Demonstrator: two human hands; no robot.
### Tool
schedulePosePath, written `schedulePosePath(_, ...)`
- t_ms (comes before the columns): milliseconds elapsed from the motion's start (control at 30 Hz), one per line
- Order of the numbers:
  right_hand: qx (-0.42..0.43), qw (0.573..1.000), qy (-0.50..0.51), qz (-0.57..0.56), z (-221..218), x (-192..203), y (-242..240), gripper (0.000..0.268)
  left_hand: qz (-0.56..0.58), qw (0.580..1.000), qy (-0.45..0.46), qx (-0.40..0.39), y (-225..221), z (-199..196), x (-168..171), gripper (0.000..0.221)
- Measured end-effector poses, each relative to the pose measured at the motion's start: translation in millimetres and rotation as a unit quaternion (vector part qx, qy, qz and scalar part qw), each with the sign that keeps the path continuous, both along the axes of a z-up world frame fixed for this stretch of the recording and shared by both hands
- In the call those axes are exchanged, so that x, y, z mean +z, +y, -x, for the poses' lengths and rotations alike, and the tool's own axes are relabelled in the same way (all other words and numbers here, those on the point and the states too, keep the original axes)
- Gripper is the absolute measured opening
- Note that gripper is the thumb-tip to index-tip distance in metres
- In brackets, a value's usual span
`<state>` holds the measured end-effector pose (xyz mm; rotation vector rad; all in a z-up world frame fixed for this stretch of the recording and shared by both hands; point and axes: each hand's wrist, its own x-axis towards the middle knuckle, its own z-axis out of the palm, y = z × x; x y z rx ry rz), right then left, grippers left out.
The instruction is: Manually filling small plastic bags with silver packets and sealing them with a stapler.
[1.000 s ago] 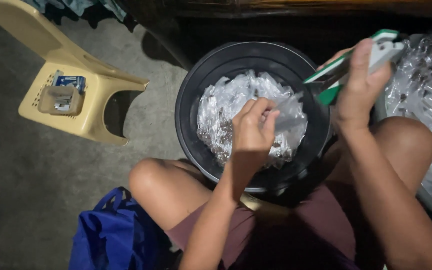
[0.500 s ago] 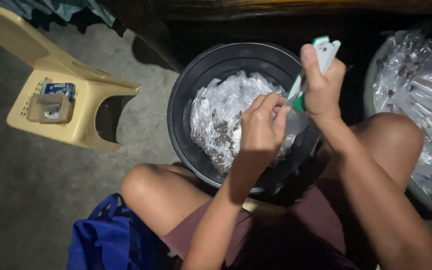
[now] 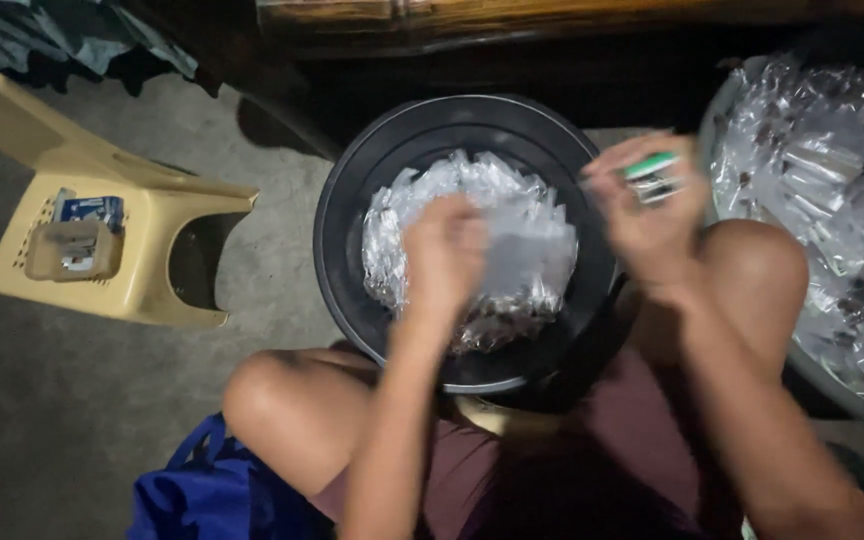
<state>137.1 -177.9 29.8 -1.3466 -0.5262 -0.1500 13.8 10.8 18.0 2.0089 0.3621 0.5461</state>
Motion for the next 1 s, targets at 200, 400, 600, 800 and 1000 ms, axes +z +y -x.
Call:
schedulePosePath(200,-0.058,0.979,0.107,0.162,-12.6,-0.7,-25.2,0.028,0.157,0.982,0.084,0.06,11.4,8.0,22.4,0.018)
schedulePosePath(400,0.039,0.951,0.264,0.155,17.7,3.6,-15.4,0.03,0.294,0.955,0.043,-0.019,-2.5,-7.8,29.3,0.027)
schedulePosePath(600,0.01,0.944,0.265,0.197,12.6,-6.7,-26.8,0.031,0.233,0.972,0.02,-0.023,-21.2,-11.8,37.7,0.047)
schedulePosePath(800,-0.071,0.948,0.123,0.286,35.9,-2.8,-21.4,0.038,0.006,0.972,0.208,-0.112,-53.1,-26.5,4.2,0.136)
schedulePosePath(1000,-0.049,0.922,-0.159,0.349,17.4,-29.2,-45.3,0.035,-0.178,0.961,0.179,-0.114,-39.1,-33.1,-8.6,0.046)
